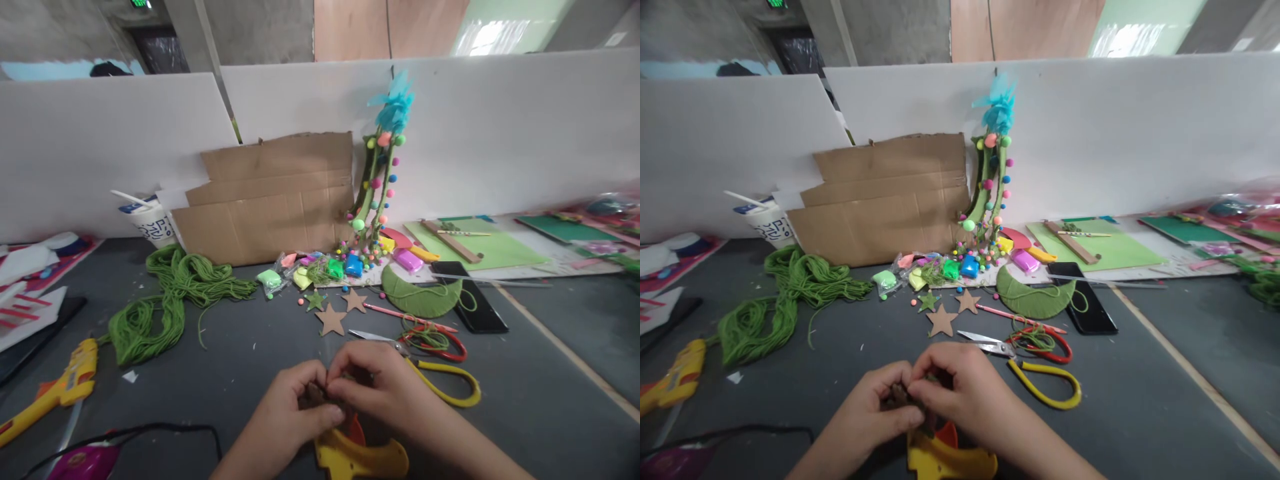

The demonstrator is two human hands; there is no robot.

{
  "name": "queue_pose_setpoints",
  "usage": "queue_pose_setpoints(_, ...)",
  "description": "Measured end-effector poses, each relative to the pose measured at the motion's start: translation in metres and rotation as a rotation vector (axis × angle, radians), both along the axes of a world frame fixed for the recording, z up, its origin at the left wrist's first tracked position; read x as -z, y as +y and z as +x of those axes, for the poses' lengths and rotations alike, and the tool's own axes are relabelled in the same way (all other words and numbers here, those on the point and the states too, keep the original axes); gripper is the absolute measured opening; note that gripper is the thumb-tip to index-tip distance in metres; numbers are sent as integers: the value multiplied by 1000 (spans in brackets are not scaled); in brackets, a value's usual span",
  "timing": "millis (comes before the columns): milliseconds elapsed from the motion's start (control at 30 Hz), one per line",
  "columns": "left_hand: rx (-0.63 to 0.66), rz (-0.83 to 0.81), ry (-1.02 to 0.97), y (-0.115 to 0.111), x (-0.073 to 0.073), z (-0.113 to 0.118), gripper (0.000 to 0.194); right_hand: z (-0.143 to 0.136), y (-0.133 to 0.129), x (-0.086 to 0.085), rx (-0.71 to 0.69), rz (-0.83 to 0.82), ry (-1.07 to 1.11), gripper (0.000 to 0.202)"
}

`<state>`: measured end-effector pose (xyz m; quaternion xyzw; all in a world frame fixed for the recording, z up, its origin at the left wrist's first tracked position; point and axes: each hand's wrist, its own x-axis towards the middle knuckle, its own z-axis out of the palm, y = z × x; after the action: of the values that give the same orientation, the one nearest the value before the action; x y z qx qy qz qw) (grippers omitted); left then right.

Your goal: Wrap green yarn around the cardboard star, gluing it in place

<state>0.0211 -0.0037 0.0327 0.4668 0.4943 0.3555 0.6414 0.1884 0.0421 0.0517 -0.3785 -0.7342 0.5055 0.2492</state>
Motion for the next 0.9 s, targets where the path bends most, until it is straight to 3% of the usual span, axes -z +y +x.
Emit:
queue_pose_setpoints(133, -12, -54, -114, -1, 0, 2, 22, 2, 2, -2, 4, -15, 26, 8)
queue_pose_setpoints(333, -64, -7, -253, -13, 3, 18, 39, 4, 4, -5, 15, -288, 171, 2)
queue_pose_setpoints(467, -104, 63, -364, -16, 6, 24, 41, 4, 4, -6, 12, -341, 209, 6)
queue_pose_setpoints(667, -155, 134, -478, -12, 1, 20, 35, 3, 7, -2, 41, -225, 162, 7)
queue_pose_setpoints(767, -180, 106, -513, -10, 0, 18, 18, 3, 6, 0, 57, -110, 82, 7)
queue_pose_setpoints(900, -254, 31, -607, -7, -1, 17, 15, 4, 3, -5, 56, 77, -71, 9)
